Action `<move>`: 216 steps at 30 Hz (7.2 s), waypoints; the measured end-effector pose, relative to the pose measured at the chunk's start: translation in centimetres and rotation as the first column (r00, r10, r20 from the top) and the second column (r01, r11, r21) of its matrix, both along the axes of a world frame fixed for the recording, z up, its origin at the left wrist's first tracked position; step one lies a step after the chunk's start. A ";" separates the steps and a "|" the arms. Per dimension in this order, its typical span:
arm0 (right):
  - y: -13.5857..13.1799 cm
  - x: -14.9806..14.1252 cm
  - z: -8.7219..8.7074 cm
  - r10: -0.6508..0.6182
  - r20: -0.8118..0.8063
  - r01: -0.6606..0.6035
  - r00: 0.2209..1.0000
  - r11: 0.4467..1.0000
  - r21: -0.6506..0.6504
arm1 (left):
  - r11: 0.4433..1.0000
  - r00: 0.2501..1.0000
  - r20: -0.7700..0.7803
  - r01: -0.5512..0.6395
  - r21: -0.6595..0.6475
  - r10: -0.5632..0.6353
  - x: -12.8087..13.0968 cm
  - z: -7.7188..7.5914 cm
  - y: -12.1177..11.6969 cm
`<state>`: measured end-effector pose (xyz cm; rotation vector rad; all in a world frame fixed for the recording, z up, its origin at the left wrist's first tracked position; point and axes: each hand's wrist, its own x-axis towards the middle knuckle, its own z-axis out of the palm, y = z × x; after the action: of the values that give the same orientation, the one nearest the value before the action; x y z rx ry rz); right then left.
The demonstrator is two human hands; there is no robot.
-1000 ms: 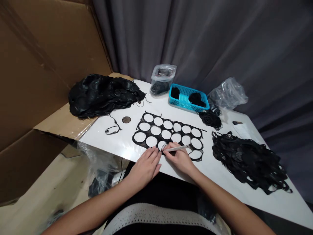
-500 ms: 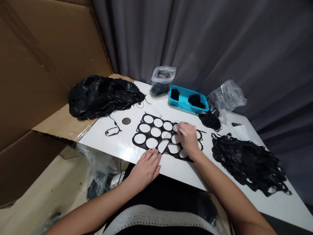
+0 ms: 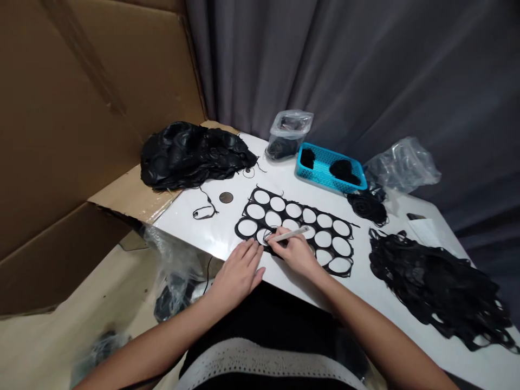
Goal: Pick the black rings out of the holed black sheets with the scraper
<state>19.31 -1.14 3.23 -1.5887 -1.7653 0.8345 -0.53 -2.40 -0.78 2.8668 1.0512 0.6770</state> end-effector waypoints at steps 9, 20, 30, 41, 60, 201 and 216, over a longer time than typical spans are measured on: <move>-0.7 -0.4 -1.1 0.024 -0.034 -0.022 0.999 0.998 0.063 | 0.999 1.000 -0.006 -0.005 0.045 0.005 -0.1 -0.7 -0.2; -1.0 -0.7 -0.8 -0.004 -0.037 0.007 0.999 0.998 0.069 | 0.999 1.000 0.012 0.011 0.031 -0.012 0.0 -0.4 -0.1; -1.3 -0.7 -1.2 -0.001 -0.002 0.001 1.000 0.996 0.093 | 1.000 1.000 -0.014 0.010 0.016 -0.009 0.3 0.2 0.2; -2.0 -1.0 -2.0 0.065 0.185 -0.109 0.981 0.964 0.244 | 1.000 0.999 0.032 0.015 -0.022 -0.014 0.2 0.1 0.3; 9.0 3.1 3.2 -0.239 0.160 0.206 0.958 0.958 0.198 | 0.997 0.994 0.109 0.006 -0.080 0.003 -1.0 0.6 0.3; 20.0 30.2 2.4 -0.744 0.161 0.748 0.649 0.662 0.041 | 0.483 0.818 0.575 0.516 -0.707 -0.031 14.6 15.6 23.9; 17.8 30.2 5.1 -0.657 0.178 0.659 0.732 0.750 0.054 | 0.777 0.985 -0.033 0.114 -0.620 -0.171 9.0 6.3 16.1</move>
<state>49.47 16.71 8.28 -2.1603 -1.1379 0.3484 8.50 13.72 5.47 2.3692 0.8411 0.1423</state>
